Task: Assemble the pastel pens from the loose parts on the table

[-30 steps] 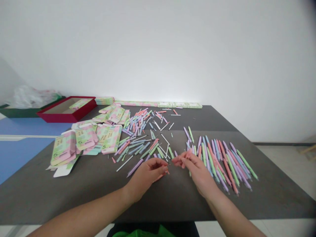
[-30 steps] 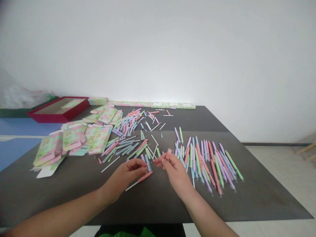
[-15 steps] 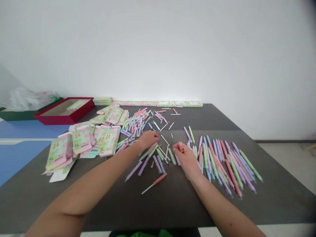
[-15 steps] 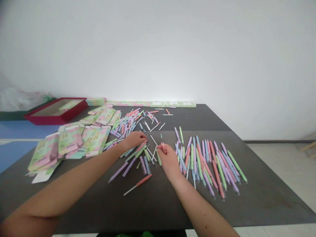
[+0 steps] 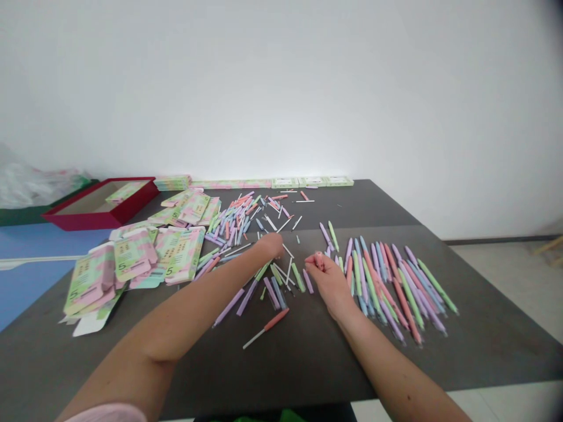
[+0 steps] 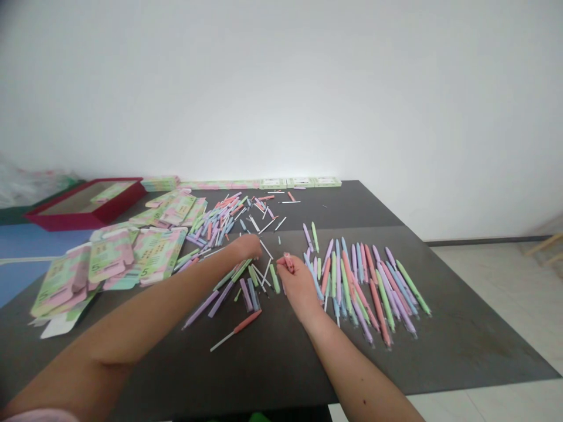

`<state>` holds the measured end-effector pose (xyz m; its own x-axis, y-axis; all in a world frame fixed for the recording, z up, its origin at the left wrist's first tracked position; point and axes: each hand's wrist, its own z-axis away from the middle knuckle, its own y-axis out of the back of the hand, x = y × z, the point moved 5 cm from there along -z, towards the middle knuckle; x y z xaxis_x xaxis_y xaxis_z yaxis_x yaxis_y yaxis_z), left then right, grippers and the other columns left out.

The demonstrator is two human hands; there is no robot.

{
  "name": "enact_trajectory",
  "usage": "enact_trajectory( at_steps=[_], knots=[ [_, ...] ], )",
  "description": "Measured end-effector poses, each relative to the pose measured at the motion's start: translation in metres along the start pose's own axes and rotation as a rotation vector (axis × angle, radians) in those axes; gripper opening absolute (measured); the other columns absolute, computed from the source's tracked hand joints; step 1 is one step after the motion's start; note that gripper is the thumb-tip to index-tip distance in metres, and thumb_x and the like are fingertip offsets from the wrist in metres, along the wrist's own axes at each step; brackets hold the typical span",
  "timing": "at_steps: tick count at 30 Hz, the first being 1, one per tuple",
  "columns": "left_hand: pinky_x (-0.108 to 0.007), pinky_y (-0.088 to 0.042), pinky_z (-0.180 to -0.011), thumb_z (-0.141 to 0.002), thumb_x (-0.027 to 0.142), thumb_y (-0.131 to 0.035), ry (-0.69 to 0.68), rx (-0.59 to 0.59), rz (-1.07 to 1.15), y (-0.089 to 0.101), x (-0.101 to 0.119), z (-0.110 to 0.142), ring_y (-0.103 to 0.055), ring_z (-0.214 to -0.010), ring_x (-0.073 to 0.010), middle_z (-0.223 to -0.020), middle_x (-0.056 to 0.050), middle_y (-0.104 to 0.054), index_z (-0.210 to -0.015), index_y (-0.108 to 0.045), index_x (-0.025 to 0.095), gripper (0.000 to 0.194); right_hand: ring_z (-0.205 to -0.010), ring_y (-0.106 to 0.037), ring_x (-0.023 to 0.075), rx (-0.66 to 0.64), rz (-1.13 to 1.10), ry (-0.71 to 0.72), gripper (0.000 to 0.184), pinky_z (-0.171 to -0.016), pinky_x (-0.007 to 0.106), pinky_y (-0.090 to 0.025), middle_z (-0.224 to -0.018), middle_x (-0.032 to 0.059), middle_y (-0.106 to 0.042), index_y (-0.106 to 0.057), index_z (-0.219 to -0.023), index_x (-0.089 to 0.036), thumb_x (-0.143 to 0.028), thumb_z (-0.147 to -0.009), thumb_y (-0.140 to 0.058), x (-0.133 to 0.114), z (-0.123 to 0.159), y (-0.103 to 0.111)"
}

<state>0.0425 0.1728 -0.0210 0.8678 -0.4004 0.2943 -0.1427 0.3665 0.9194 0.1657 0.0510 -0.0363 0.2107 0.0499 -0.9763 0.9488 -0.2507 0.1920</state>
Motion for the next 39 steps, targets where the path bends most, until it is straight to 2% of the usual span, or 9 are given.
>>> enact_trajectory(
  at_steps=[2,5,8,11,13,17,22,26,39],
  knots=[
    [-0.029,-0.046,-0.07,-0.076,0.033,-0.058,-0.017,-0.005,0.067,0.01,0.003,0.012,-0.062,-0.081,-0.0229,-0.08,-0.01,-0.068,-0.081,-0.07,0.01,0.026,-0.067,-0.051,0.0158,0.013,-0.017,-0.004,0.014,-0.066,0.027,-0.035,-0.071,-0.0012,-0.06,-0.063,-0.081,-0.02,-0.029,-0.075,-0.054,-0.001,-0.001,0.003],
    [-0.023,-0.044,-0.065,-0.081,0.042,-0.045,-0.108,0.002,0.264,0.018,0.014,0.041,-0.061,-0.074,-0.0154,-0.08,-0.003,-0.069,-0.091,-0.069,0.016,0.037,-0.074,-0.054,0.0172,0.018,-0.066,-0.008,0.019,-0.069,0.028,-0.036,-0.076,0.0003,-0.063,-0.064,-0.086,-0.019,-0.032,-0.076,-0.055,-0.007,0.0,0.006],
    [-0.022,-0.043,-0.067,-0.077,0.042,-0.052,-0.198,0.002,0.8,0.015,0.025,0.073,-0.057,-0.07,-0.0117,-0.081,-0.003,-0.067,-0.089,-0.067,0.014,0.033,-0.068,-0.051,0.0148,-0.023,-0.147,-0.001,0.021,-0.064,0.026,-0.034,-0.073,-0.0008,-0.061,-0.065,-0.082,-0.019,-0.038,-0.078,-0.056,-0.015,0.003,0.005],
    [-0.021,-0.041,-0.067,-0.076,0.04,-0.057,-0.191,0.007,1.023,0.009,0.031,0.095,-0.053,-0.067,-0.0097,-0.076,-0.001,-0.064,-0.083,-0.065,0.014,0.028,-0.053,-0.039,0.0106,-0.166,-0.24,-0.025,0.029,-0.054,0.025,-0.028,-0.057,-0.0038,-0.052,-0.064,-0.072,-0.018,-0.044,-0.079,-0.055,-0.02,0.008,-0.003],
    [-0.022,-0.04,-0.066,-0.075,0.04,-0.057,-0.178,0.035,1.047,0.007,0.032,0.103,-0.052,-0.066,-0.01,-0.073,0.0,-0.062,-0.08,-0.065,0.014,0.027,-0.048,-0.033,0.0094,-0.29,-0.299,-0.064,0.034,-0.051,0.025,-0.024,-0.051,-0.0045,-0.047,-0.063,-0.067,-0.017,-0.046,-0.08,-0.054,-0.021,0.012,-0.011],
    [-0.025,-0.04,-0.068,-0.075,0.04,-0.058,-0.167,0.114,0.99,0.011,0.033,0.109,-0.054,-0.069,-0.013,-0.071,-0.001,-0.063,-0.078,-0.065,0.014,0.027,-0.047,-0.03,0.008,-0.422,-0.378,-0.092,0.032,-0.049,0.024,-0.022,-0.059,-0.0013,-0.056,-0.063,-0.069,-0.016,-0.046,-0.078,-0.057,-0.021,0.015,-0.019],
    [-0.026,-0.043,-0.072,-0.072,0.039,-0.06,-0.069,0.285,1.025,0.017,0.025,0.113,-0.058,-0.076,-0.0157,-0.079,-0.003,-0.066,-0.089,-0.067,0.015,0.03,-0.048,-0.031,0.0093,-0.276,-0.206,-0.022,0.028,-0.049,0.024,-0.023,-0.049,-0.0052,-0.041,-0.063,-0.065,-0.017,-0.043,-0.076,-0.058,-0.019,0.01,-0.007],
    [-0.026,-0.044,-0.073,-0.071,0.039,-0.063,-0.058,0.352,1.079,0.019,0.022,0.119,-0.058,-0.079,-0.0155,-0.084,-0.003,-0.066,-0.093,-0.066,0.017,0.032,-0.052,-0.034,0.0097,-0.271,-0.064,0.039,0.023,-0.051,0.023,-0.026,-0.056,-0.0047,-0.045,-0.062,-0.068,-0.017,-0.04,-0.075,-0.059,-0.022,0.011,-0.004],
    [-0.024,-0.044,-0.071,-0.076,0.039,-0.057,-0.138,0.331,0.797,0.018,0.02,0.123,-0.06,-0.078,-0.0149,-0.086,-0.001,-0.068,-0.094,-0.067,0.019,0.028,-0.052,-0.033,0.0101,-0.312,0.129,0.104,0.023,-0.049,0.022,-0.026,-0.054,-0.0055,-0.039,-0.056,-0.066,-0.018,-0.039,-0.076,-0.055,-0.024,0.011,-0.008]
  ],
)
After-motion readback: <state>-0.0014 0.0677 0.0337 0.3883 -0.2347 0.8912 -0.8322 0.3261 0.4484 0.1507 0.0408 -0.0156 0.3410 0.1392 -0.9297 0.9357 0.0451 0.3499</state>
